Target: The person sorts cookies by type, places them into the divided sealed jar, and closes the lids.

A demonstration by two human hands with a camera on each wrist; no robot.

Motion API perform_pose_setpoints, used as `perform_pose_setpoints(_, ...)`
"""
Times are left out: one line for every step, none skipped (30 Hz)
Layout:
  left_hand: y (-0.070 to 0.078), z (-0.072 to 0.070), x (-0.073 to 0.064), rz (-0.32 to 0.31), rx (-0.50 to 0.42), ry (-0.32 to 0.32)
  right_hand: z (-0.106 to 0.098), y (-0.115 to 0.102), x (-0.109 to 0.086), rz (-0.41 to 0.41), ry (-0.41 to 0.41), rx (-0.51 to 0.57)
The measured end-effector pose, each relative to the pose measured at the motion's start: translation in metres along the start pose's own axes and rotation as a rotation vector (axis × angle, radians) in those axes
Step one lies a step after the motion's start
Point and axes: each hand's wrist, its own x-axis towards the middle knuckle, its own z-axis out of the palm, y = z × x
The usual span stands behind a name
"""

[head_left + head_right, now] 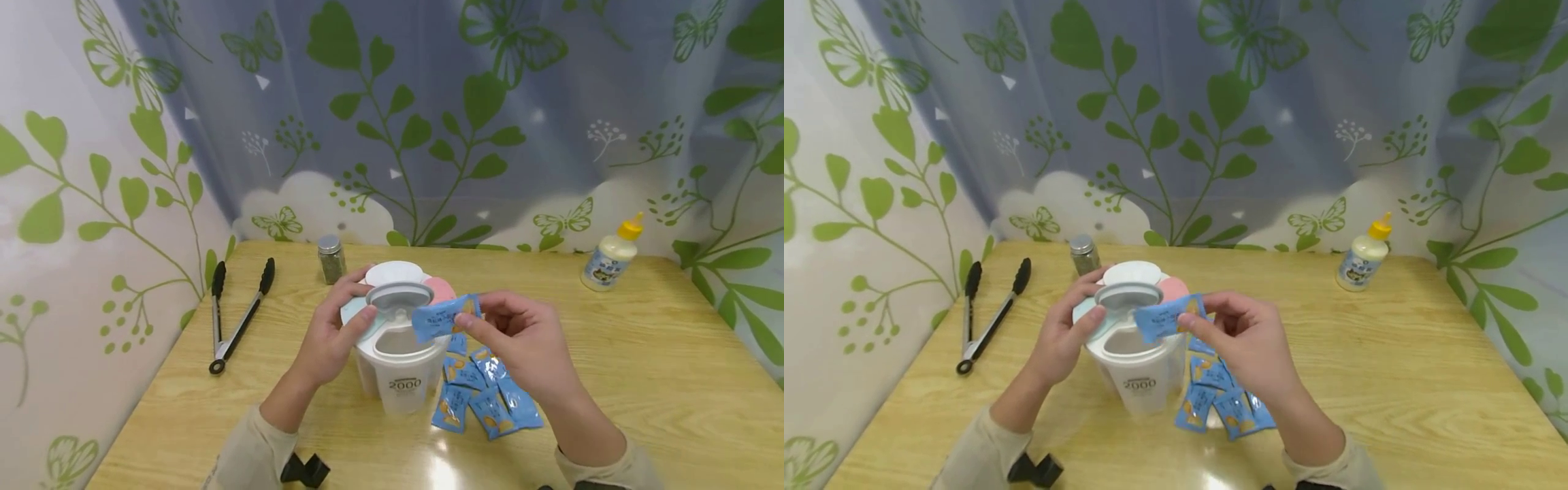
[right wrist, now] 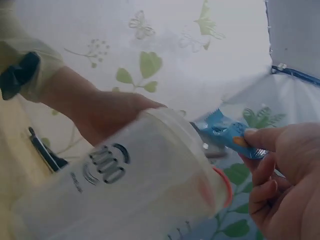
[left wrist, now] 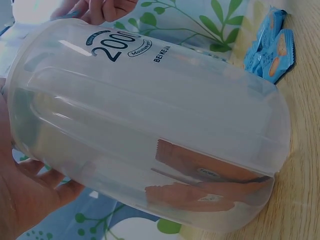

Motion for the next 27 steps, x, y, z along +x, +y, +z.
perform_pose_setpoints(0.000, 0.000, 0.000, -0.001, 0.000, -0.001, 0.004, 0.001, -0.001, -0.007, 0.004, -0.010)
perform_pose_setpoints(0.001, 0.000, 0.001, -0.003, 0.001, -0.002, 0.007, 0.001, -0.001, -0.012, 0.008, -0.023)
perform_pose_setpoints(0.001, -0.001, 0.001, -0.005, 0.001, -0.003, 0.009, 0.002, -0.002, -0.015, 0.011, -0.039)
perform_pose_setpoints(0.001, -0.001, 0.001, -0.009, -0.001, -0.005, 0.012, 0.002, -0.002, -0.016, 0.013, -0.059)
perform_pose_setpoints(0.001, -0.001, 0.001, -0.012, -0.001, -0.006, 0.013, 0.003, -0.003, -0.016, 0.011, -0.074)
perform_pose_setpoints(0.001, -0.001, 0.001, -0.015, -0.001, -0.006, 0.014, 0.003, -0.003, -0.014, 0.009, -0.085)
perform_pose_setpoints(0.001, -0.001, 0.001, -0.017, -0.001, -0.006, 0.015, 0.004, -0.003, -0.011, 0.007, -0.091)
perform_pose_setpoints(0.001, -0.001, 0.000, -0.019, 0.000, -0.006, 0.016, 0.005, -0.003, -0.008, 0.006, -0.089)
perform_pose_setpoints(0.001, -0.001, 0.000, -0.020, 0.001, -0.005, 0.017, 0.006, -0.003, -0.008, 0.005, -0.088)
perform_pose_setpoints(0.001, -0.001, 0.000, -0.021, 0.003, -0.006, 0.017, 0.007, -0.003, -0.008, 0.003, -0.084)
perform_pose_setpoints(0.001, -0.001, 0.000, -0.020, 0.005, -0.006, 0.017, 0.007, -0.003, -0.005, 0.002, -0.074)
perform_pose_setpoints(0.001, -0.001, 0.000, -0.021, 0.006, -0.006, 0.018, 0.008, -0.003, -0.006, -0.001, -0.067)
perform_pose_setpoints(0.001, -0.001, 0.000, -0.020, 0.006, -0.007, 0.018, 0.009, -0.002, -0.004, -0.004, -0.060)
perform_pose_setpoints(0.001, -0.001, 0.000, -0.020, 0.006, -0.007, 0.018, 0.010, -0.002, -0.001, -0.008, -0.056)
perform_pose_setpoints(0.001, -0.001, 0.001, -0.020, 0.007, -0.007, 0.018, 0.010, -0.002, 0.001, -0.012, -0.054)
perform_pose_setpoints(0.001, -0.001, 0.001, -0.020, 0.007, -0.007, 0.018, 0.011, -0.002, 0.007, -0.013, -0.055)
perform_pose_setpoints(0.001, -0.001, 0.001, -0.020, 0.007, -0.007, 0.019, 0.011, -0.002, 0.013, -0.016, -0.056)
perform_pose_setpoints(0.001, -0.001, 0.001, -0.019, 0.007, -0.008, 0.019, 0.011, -0.002, 0.013, -0.021, -0.058)
perform_pose_setpoints(0.001, -0.001, 0.001, -0.018, 0.008, -0.008, 0.019, 0.011, -0.002, 0.016, -0.025, -0.059)
perform_pose_setpoints(0.001, -0.001, 0.001, -0.017, 0.009, -0.008, 0.019, 0.012, -0.002, 0.017, -0.030, -0.059)
perform_pose_setpoints(0.001, -0.001, 0.001, -0.015, 0.010, -0.008, 0.020, 0.012, -0.002, 0.015, -0.038, -0.054)
perform_pose_setpoints(0.000, -0.001, 0.001, -0.013, 0.013, -0.007, 0.020, 0.012, -0.002, 0.016, -0.045, -0.051)
perform_pose_setpoints(0.000, -0.001, 0.001, -0.010, 0.016, -0.006, 0.020, 0.013, -0.002, 0.015, -0.054, -0.048)
perform_pose_setpoints(0.000, -0.001, 0.001, -0.007, 0.019, -0.004, 0.020, 0.013, -0.002, 0.016, -0.060, -0.047)
perform_pose_setpoints(0.000, -0.001, 0.001, -0.004, 0.021, -0.003, 0.020, 0.013, -0.002, 0.021, -0.066, -0.046)
perform_pose_setpoints(-0.001, -0.001, 0.001, -0.001, 0.022, -0.001, 0.020, 0.014, -0.002, 0.026, -0.073, -0.042)
perform_pose_setpoints(-0.001, -0.001, 0.001, 0.002, 0.023, -0.001, 0.019, 0.014, -0.001, 0.032, -0.083, -0.039)
